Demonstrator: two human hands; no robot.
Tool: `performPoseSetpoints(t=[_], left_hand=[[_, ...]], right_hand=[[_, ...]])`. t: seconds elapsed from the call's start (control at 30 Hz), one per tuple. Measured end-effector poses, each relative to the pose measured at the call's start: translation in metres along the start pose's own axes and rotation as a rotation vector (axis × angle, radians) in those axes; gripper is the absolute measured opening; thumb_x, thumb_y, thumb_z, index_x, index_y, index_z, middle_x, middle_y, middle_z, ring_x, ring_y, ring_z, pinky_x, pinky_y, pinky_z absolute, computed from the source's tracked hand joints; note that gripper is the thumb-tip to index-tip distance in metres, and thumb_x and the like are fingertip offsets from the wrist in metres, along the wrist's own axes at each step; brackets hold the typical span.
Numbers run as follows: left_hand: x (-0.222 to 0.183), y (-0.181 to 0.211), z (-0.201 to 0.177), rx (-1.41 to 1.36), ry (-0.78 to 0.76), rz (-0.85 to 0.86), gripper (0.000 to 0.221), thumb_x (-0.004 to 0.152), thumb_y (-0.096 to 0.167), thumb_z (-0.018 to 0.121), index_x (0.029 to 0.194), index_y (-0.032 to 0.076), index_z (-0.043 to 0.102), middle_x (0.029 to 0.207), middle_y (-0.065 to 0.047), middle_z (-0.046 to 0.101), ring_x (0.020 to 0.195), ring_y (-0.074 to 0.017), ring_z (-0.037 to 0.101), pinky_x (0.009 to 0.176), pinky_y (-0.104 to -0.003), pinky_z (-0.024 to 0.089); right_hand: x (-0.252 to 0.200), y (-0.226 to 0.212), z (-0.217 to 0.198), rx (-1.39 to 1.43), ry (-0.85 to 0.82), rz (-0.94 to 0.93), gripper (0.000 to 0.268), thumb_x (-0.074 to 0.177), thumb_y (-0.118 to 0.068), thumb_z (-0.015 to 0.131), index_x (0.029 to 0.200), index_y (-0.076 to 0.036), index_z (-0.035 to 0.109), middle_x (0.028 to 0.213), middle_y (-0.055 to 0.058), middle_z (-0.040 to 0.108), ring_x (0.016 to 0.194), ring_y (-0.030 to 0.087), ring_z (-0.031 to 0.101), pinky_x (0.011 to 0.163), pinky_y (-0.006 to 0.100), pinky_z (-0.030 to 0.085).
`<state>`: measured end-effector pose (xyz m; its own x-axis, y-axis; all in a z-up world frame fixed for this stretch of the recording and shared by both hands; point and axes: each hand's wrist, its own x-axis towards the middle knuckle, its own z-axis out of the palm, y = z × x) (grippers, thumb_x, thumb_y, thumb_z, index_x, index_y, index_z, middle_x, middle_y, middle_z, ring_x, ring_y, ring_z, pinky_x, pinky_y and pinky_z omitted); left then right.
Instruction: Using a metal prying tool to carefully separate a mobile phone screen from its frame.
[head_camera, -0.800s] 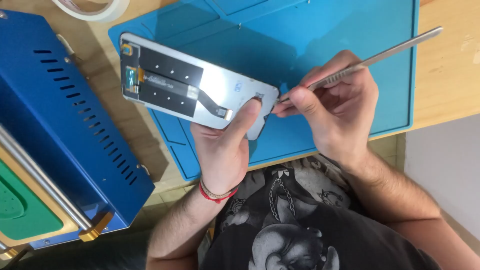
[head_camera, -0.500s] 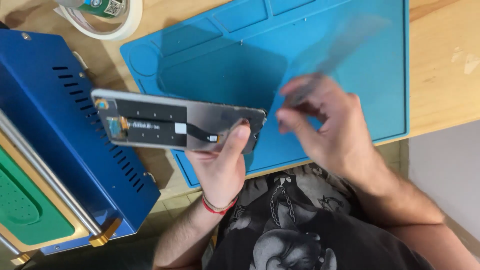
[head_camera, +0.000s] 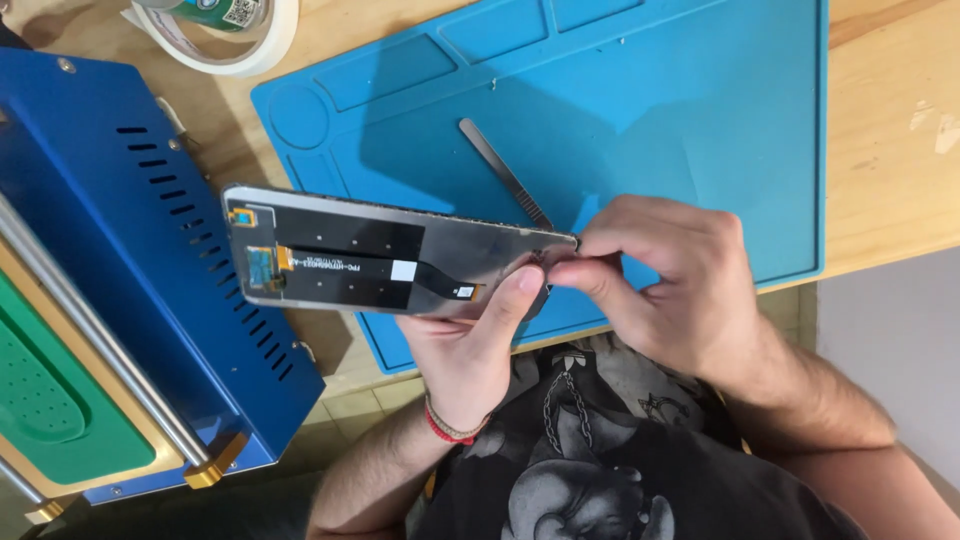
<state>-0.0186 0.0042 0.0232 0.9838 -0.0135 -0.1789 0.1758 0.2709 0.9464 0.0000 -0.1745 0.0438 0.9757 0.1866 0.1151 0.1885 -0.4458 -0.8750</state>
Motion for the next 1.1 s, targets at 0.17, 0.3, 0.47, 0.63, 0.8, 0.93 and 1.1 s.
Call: performPoseSetpoints(t=[0.17,0.3,0.47,0.63,0.8,0.93,1.1], left_hand=[[-0.003,0.002,-0.01,0.054,0.064,-0.037,0.008,0.098,0.008,0.085,0.104,0.005,0.082,0.11,-0.008,0.084,0.104,-0.0189,0.081,0.103,-0.036,0.069],[0.002,0.012,-0.009,-0.013,0.042,-0.057,0.016,0.097,0.006,0.086,0.111,0.003,0.081,0.114,-0.008,0.083,0.108,-0.0197,0.081,0.105,-0.037,0.069],[-0.007,0.01,-0.005,-0.291,0.079,-0.107,0.028,0.099,-0.001,0.083,0.125,-0.001,0.074,0.118,-0.013,0.082,0.111,-0.0277,0.079,0.107,-0.044,0.066],[-0.021,0.008,0.002,-0.23,0.143,-0.065,0.018,0.099,0.002,0.082,0.115,-0.001,0.076,0.111,-0.012,0.083,0.103,-0.0257,0.079,0.103,-0.042,0.065],[-0.054,-0.001,0.009,-0.255,0.317,0.0,0.05,0.093,-0.009,0.083,0.137,0.005,0.064,0.122,-0.016,0.079,0.108,-0.0271,0.076,0.111,-0.054,0.062],[-0.059,0.0,-0.01,-0.078,0.351,0.056,0.047,0.089,-0.007,0.085,0.13,0.006,0.067,0.11,-0.011,0.083,0.1,-0.0224,0.08,0.107,-0.048,0.066],[-0.037,0.013,-0.008,-0.124,0.203,-0.077,0.02,0.093,0.004,0.086,0.111,0.008,0.078,0.107,-0.006,0.083,0.098,-0.0182,0.08,0.101,-0.04,0.068]], right_hand=[[0.004,0.008,-0.003,0.256,-0.121,0.088,0.024,0.108,-0.017,0.065,0.09,-0.001,0.069,0.08,0.006,0.069,0.071,0.019,0.061,0.066,0.032,0.049],[-0.004,0.016,0.006,0.529,-0.096,0.152,0.018,0.106,-0.015,0.067,0.095,-0.001,0.073,0.085,0.009,0.074,0.075,0.018,0.067,0.067,0.03,0.055],[-0.002,0.01,0.014,0.441,-0.023,-0.016,0.022,0.105,-0.011,0.063,0.089,0.004,0.066,0.079,0.014,0.067,0.067,0.027,0.062,0.066,0.037,0.052],[-0.004,0.009,0.019,0.281,0.064,-0.221,0.019,0.102,0.0,0.062,0.084,0.009,0.063,0.078,0.019,0.061,0.065,0.032,0.059,0.064,0.041,0.053],[-0.018,0.019,0.011,0.075,0.179,-0.423,0.013,0.096,0.003,0.065,0.087,0.012,0.067,0.078,0.019,0.069,0.064,0.032,0.069,0.061,0.04,0.061],[-0.023,0.056,-0.017,0.05,0.238,-0.387,0.023,0.102,0.001,0.057,0.081,0.008,0.055,0.061,0.013,0.051,0.048,0.028,0.054,0.047,0.04,0.045],[-0.02,0.054,-0.049,-0.236,0.186,-0.228,0.034,0.12,-0.003,0.054,0.098,0.019,0.069,0.089,0.028,0.072,0.08,0.041,0.071,0.077,0.049,0.055]])
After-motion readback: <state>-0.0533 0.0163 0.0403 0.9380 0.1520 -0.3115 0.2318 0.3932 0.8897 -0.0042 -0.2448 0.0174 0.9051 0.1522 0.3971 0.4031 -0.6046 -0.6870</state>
